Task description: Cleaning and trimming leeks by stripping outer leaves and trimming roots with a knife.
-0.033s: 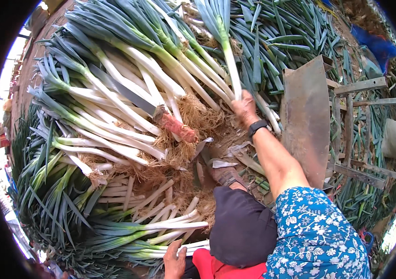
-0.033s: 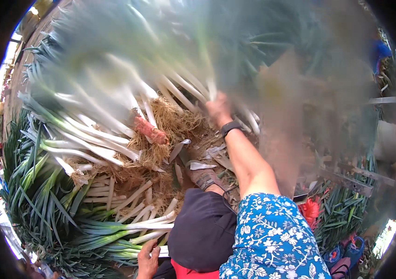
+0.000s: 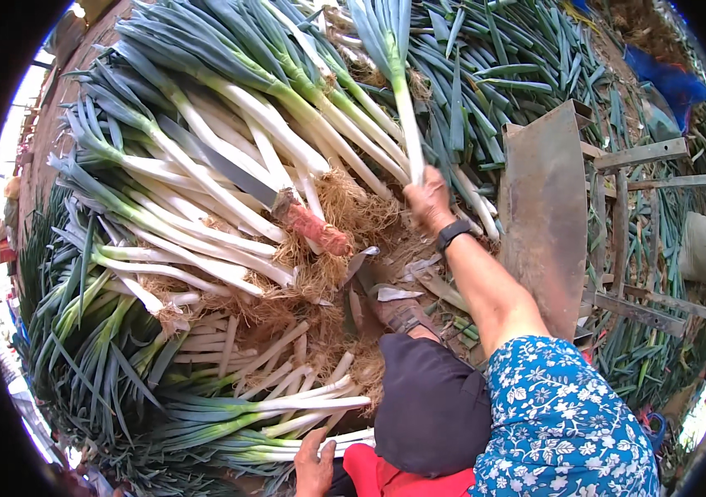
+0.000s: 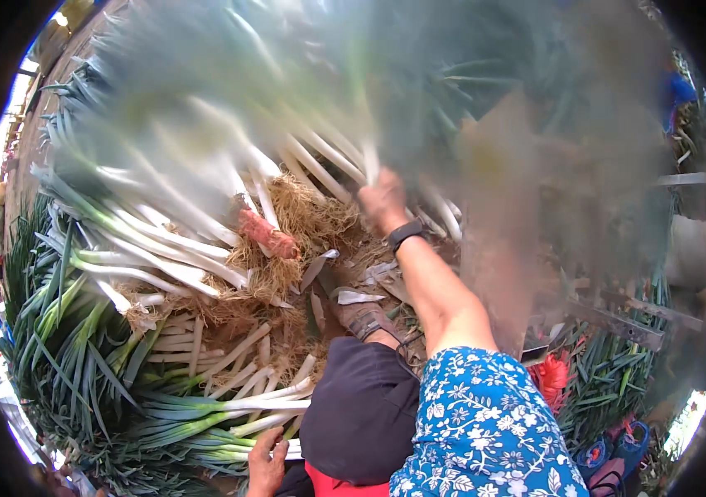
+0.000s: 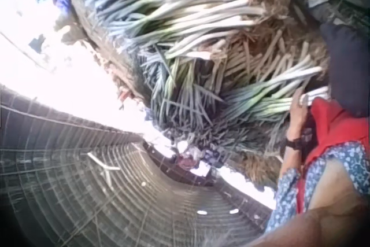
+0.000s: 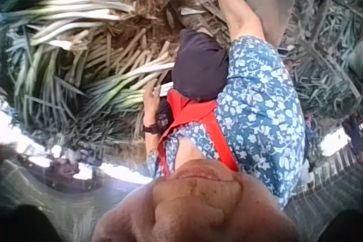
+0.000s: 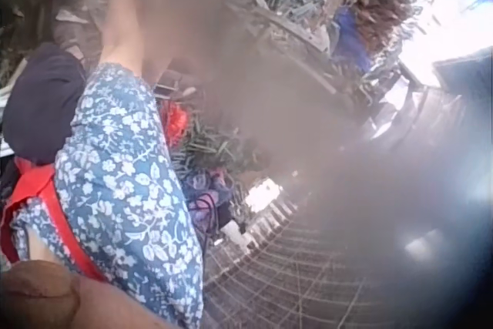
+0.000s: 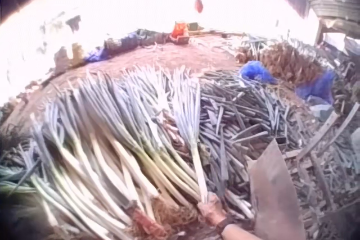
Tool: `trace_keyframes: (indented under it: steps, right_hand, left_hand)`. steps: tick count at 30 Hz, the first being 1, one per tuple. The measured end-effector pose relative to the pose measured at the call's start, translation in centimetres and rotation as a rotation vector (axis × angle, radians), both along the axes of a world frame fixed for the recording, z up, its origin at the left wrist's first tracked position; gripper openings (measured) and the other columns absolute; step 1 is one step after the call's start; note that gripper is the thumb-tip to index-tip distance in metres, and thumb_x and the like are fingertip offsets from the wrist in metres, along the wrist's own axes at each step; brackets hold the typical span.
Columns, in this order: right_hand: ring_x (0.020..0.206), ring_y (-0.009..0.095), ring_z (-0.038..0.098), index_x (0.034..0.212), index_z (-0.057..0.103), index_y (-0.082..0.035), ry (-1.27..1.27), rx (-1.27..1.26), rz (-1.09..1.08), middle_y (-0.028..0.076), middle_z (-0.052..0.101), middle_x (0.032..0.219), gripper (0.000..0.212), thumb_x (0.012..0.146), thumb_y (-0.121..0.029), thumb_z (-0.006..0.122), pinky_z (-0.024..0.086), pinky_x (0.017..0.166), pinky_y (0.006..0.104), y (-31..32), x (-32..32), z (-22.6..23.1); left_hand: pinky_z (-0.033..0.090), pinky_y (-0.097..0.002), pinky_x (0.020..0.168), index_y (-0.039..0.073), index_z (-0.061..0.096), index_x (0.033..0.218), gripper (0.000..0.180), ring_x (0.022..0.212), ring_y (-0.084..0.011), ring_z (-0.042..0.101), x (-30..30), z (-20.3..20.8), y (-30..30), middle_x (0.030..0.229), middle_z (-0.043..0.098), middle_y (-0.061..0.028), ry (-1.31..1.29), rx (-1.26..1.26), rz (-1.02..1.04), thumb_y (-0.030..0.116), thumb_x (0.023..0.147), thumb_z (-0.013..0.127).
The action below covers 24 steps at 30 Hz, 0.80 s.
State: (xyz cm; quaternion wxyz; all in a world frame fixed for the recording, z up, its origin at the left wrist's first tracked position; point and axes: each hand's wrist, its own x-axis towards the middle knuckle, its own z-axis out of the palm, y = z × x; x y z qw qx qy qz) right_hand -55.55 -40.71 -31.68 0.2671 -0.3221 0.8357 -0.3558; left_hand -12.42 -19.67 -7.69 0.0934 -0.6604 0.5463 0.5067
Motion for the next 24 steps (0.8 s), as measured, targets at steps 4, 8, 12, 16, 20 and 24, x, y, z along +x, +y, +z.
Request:
trace_keyframes:
  steps: [4,8,12,16,20,24]
  right_hand:
    - [0.102,0.04,0.054,0.103,0.052,0.003,0.24,0.12,0.066,0.025,0.054,0.105,0.046,0.066,-0.02,0.067,0.045,0.089,0.0464,0.1,2.1,-2.1]
    - [0.106,0.04,0.05,0.11,0.047,0.001,0.47,0.212,0.143,0.023,0.051,0.112,0.054,0.064,-0.018,0.069,0.042,0.095,0.0455,-0.4,0.3,-3.2]
    - [0.115,0.04,0.048,0.12,0.043,0.001,0.409,0.329,0.18,0.023,0.051,0.117,0.065,0.064,-0.016,0.071,0.039,0.102,0.0446,-0.6,-3.7,-3.7]
    - [0.117,0.039,0.047,0.121,0.042,0.002,0.577,0.268,0.301,0.023,0.051,0.118,0.068,0.064,-0.018,0.073,0.038,0.102,0.0459,-0.1,-3.2,-4.2]
    - [0.115,0.039,0.048,0.121,0.042,0.004,0.489,0.18,0.337,0.022,0.052,0.116,0.071,0.063,-0.021,0.074,0.038,0.101,0.0462,-1.5,-3.7,-3.8]
    - [0.117,0.039,0.048,0.117,0.047,-0.001,0.418,0.419,0.262,0.023,0.053,0.119,0.066,0.062,-0.022,0.076,0.04,0.1,0.0437,-3.7,-3.2,-2.3]
  left_hand:
    - [0.045,-0.0353,0.096,0.001,0.059,0.124,0.037,0.114,-0.0283,0.057,0.0,-2.3,1.6,0.123,0.062,-0.0165,0.145,0.026,0.056,0.022,0.094,0.06]
    - [0.045,-0.0352,0.097,0.001,0.059,0.124,0.037,0.114,-0.0287,0.058,-0.4,-1.0,1.6,0.122,0.062,-0.0172,0.005,0.157,0.098,0.022,0.094,0.059]
    - [0.044,-0.0368,0.098,0.003,0.06,0.123,0.035,0.116,-0.0308,0.057,0.8,-1.6,3.0,0.123,0.062,-0.0184,0.0,0.095,0.121,0.021,0.093,0.059]
    - [0.044,-0.0378,0.099,0.003,0.061,0.122,0.035,0.117,-0.0327,0.056,-0.4,-2.4,2.2,0.122,0.062,-0.0193,-0.009,0.152,0.121,0.022,0.093,0.059]
    - [0.044,-0.0423,0.099,0.003,0.062,0.121,0.034,0.116,-0.0364,0.055,-1.5,-3.4,2.6,0.124,0.06,-0.0191,0.076,0.111,0.109,0.02,0.09,0.06]
    - [0.049,-0.0384,0.09,0.001,0.061,0.118,0.033,0.101,-0.0331,0.064,-1.3,-5.2,3.1,0.111,0.064,-0.0203,0.076,0.006,0.048,0.013,0.087,0.064]
